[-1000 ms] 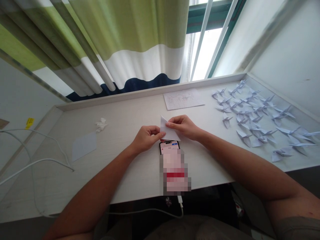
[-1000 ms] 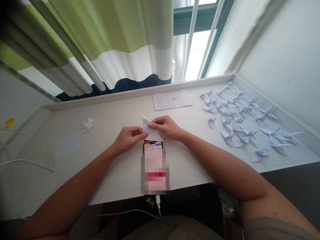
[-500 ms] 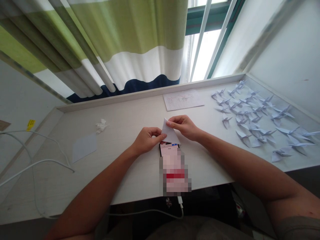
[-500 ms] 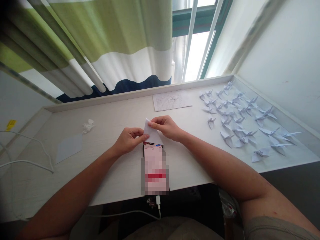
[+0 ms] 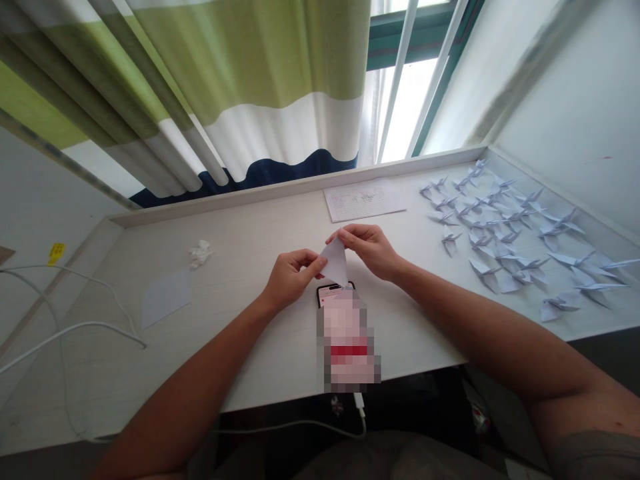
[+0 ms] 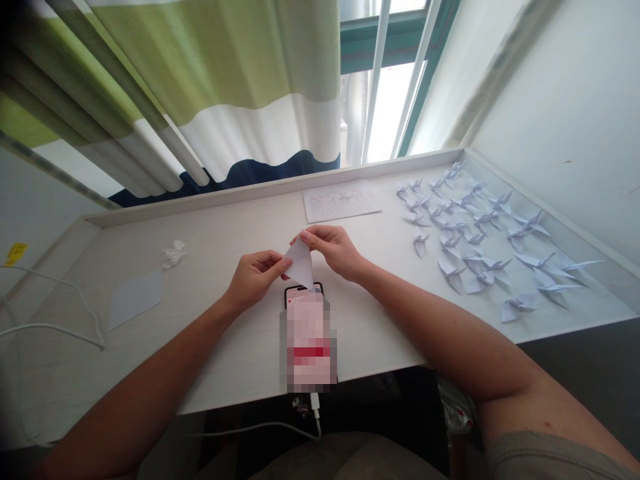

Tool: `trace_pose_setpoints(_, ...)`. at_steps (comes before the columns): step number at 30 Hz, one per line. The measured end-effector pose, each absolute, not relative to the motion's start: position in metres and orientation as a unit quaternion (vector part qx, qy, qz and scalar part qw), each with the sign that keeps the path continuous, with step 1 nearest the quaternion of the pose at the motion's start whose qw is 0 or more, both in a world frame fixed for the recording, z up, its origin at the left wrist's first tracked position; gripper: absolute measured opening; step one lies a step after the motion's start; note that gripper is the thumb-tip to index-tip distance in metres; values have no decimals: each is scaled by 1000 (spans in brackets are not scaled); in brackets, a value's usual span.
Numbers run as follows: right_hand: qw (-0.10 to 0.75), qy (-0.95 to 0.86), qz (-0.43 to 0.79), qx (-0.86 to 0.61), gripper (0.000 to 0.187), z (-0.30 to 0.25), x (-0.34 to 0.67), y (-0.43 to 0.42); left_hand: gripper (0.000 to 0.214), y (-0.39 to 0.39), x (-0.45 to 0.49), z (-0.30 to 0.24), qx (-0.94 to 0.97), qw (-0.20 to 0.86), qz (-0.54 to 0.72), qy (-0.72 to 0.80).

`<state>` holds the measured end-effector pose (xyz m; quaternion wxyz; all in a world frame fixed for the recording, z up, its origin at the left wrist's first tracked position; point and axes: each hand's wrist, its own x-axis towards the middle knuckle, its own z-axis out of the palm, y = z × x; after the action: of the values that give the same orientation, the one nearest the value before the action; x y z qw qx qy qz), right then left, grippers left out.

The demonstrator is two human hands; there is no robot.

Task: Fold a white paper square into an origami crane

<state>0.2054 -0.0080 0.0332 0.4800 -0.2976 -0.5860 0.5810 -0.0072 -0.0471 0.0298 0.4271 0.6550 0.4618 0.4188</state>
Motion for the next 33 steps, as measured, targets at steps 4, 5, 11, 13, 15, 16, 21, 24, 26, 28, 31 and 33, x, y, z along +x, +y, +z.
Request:
trace_pose_setpoints(4, 491, -584, 570, -305, 41, 33, 204, -8, 24, -49, -7, 31, 675, 356, 429, 483)
trace_pose_setpoints(5, 495, -584, 564, -308, 40, 33, 203, -8, 24, -51, -6, 33, 683, 341, 428, 484)
trace_pose_setpoints(11, 512, -603, 522, -319, 38, 33, 203, -10, 21, -57, -3, 39, 707, 322, 422, 467)
trace_pose_setpoints(13, 507, -610, 516, -324, 38, 34, 204, -10, 21, -56, -4, 37, 702, 327, 423, 470)
trace_pose_setpoints(15, 504, -612, 518, -320, 38, 35, 206, -10, 22, -54, -6, 34, 693, 334, 424, 477)
trace_pose_setpoints(16, 504, -612, 521, -316, 38, 35, 206, -10, 23, -53, -6, 32, 689, 338, 425, 479)
trace_pose_setpoints(21, 510, -599, 534, -311, 39, 38, 206, -11, 26, -52, -7, 32, 683, 352, 442, 463)
trace_pose_setpoints(24, 526, -572, 546, -313, 38, 37, 206, -9, 28, -51, -5, 34, 682, 353, 467, 439)
trace_pose_setpoints(26, 533, -555, 560, -307, 37, 35, 206, -8, 28, -49, -4, 34, 659, 393, 479, 427)
trace_pose_setpoints(28, 538, -542, 571, -301, 35, 33, 206, -6, 31, -48, -3, 33, 619, 453, 479, 427)
trace_pose_setpoints(31, 542, -532, 579, -298, 34, 31, 206, -4, 39, -45, -4, 30, 569, 508, 476, 438)
trace_pose_setpoints(33, 541, -526, 583, -301, 34, 30, 205, -4, 44, -44, -4, 28, 548, 519, 485, 442)
